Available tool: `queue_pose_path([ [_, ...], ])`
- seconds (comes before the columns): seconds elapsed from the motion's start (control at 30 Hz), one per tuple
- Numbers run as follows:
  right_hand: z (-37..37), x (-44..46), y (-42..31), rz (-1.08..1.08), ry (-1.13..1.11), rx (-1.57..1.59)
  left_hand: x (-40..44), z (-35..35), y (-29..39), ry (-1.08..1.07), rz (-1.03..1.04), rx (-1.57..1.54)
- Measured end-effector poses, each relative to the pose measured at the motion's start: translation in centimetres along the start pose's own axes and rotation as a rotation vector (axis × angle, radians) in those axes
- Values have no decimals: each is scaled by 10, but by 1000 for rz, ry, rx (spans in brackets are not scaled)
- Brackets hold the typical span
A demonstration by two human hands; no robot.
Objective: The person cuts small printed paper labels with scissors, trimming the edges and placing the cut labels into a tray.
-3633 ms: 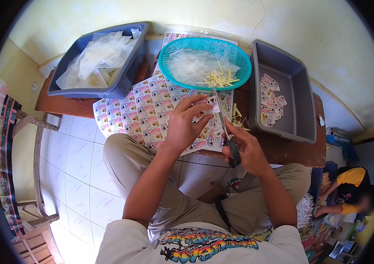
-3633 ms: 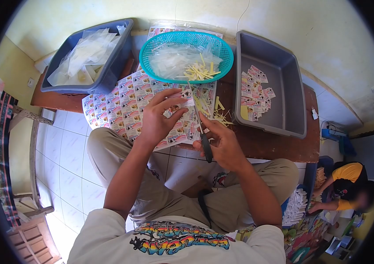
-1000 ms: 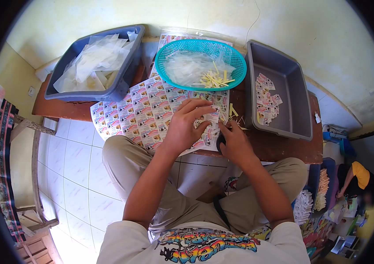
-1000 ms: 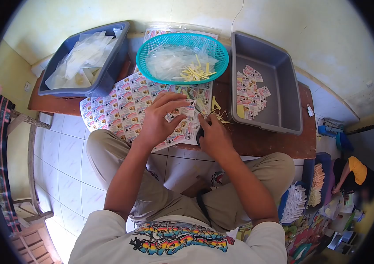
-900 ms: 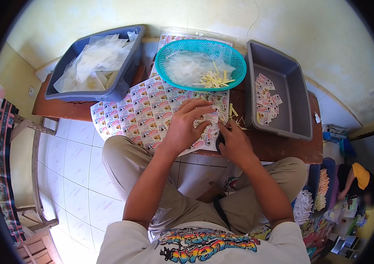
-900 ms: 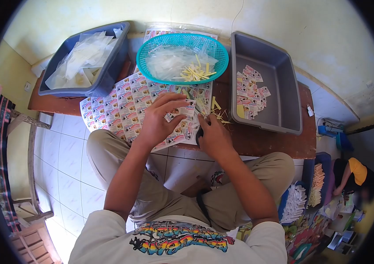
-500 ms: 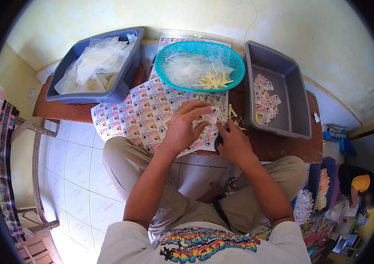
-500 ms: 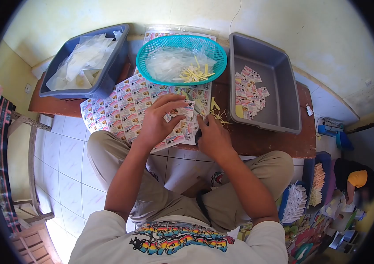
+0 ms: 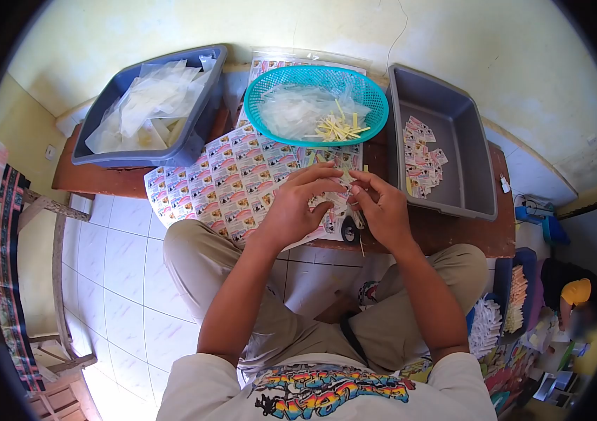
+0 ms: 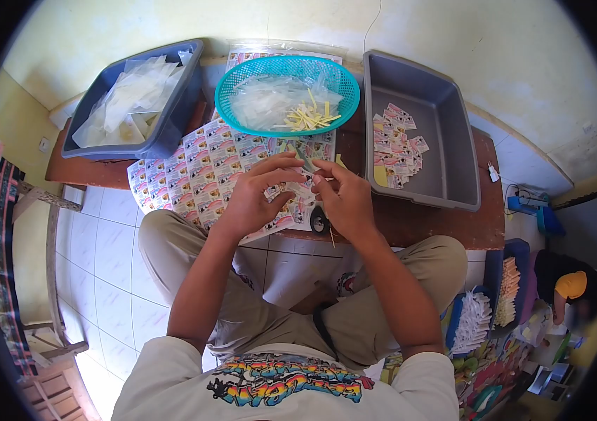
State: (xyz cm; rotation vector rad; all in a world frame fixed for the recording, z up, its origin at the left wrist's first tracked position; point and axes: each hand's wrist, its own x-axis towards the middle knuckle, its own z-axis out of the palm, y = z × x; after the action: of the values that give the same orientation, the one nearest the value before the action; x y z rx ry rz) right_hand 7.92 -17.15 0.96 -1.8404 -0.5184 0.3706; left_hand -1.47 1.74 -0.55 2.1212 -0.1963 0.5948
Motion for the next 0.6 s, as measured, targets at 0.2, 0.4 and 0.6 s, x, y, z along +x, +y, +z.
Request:
queue_pose_path([
  [0.2, -2, 2, 2, 38, -52, 91, 0, -1, 3, -31, 27, 33],
  [0.4, 0, 5, 8, 50, -24, 234, 0, 3, 8, 110, 17, 63],
  [0.6, 5, 3, 6, 87, -43, 354, -1, 6, 0, 151, 17, 93],
])
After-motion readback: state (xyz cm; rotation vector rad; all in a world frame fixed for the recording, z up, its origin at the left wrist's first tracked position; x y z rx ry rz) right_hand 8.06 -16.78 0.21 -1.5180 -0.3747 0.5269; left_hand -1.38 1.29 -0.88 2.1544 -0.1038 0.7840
